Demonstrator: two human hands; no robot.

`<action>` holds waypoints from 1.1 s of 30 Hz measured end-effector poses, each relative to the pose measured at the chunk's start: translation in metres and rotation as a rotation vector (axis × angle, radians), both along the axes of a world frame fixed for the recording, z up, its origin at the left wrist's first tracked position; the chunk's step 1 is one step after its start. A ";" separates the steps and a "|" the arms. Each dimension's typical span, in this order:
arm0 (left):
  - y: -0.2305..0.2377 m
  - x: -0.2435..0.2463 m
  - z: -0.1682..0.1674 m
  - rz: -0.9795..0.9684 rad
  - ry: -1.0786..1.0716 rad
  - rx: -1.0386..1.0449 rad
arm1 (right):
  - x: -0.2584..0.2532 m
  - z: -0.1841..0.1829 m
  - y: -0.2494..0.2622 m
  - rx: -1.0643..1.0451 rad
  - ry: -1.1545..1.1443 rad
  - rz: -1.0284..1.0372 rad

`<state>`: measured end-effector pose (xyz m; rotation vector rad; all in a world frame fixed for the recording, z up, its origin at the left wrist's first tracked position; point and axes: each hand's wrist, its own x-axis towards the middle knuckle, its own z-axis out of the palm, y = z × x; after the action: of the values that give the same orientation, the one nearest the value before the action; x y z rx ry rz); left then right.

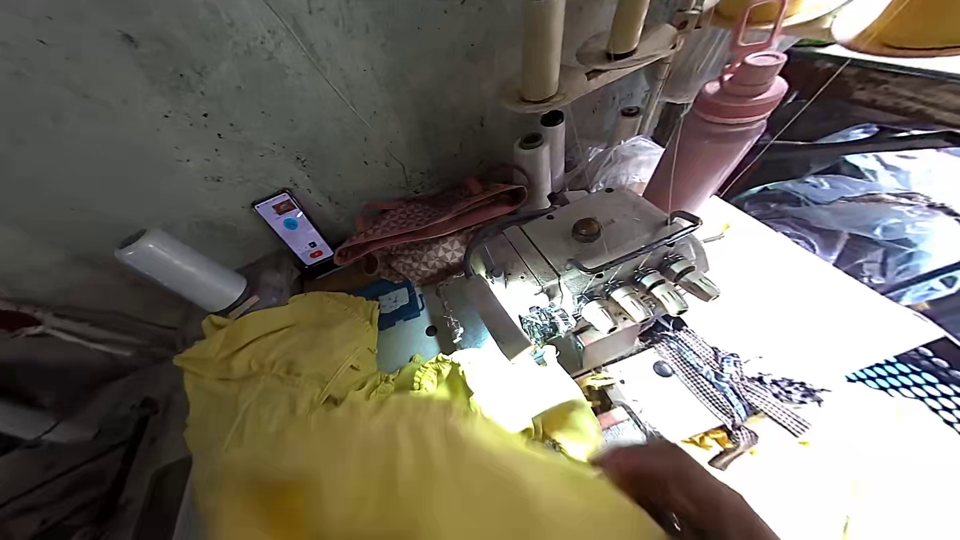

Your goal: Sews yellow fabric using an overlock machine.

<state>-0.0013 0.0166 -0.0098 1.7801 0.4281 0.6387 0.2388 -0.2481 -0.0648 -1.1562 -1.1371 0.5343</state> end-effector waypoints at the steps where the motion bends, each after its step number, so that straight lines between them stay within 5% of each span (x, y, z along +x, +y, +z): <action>1: 0.009 0.016 -0.013 0.054 0.141 0.130 | 0.005 -0.022 0.004 -0.072 -0.035 -0.094; 4: 0.028 0.097 -0.073 0.076 0.183 0.649 | 0.011 -0.086 0.016 -0.244 0.025 -0.250; 9: 0.000 0.177 -0.068 -0.218 0.285 0.831 | 0.009 -0.084 0.024 -0.277 0.102 -0.274; 14: -0.007 0.191 -0.061 -0.215 0.229 0.977 | 0.017 -0.073 0.034 -0.246 0.122 -0.366; 23: -0.031 0.177 -0.053 -0.235 0.174 0.997 | 0.035 -0.080 0.027 -0.227 -0.416 -0.609; 26: -0.030 0.182 -0.085 -0.314 0.167 0.780 | 0.037 -0.096 0.027 -0.314 -0.374 -0.581; 33: -0.042 0.166 -0.094 -0.280 0.129 0.749 | 0.023 -0.112 0.015 -0.277 -0.180 -0.466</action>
<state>0.1647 -0.0259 -0.1035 2.5440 0.0027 0.5159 0.2617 -0.2330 -0.1767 -1.6796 -0.9161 0.2313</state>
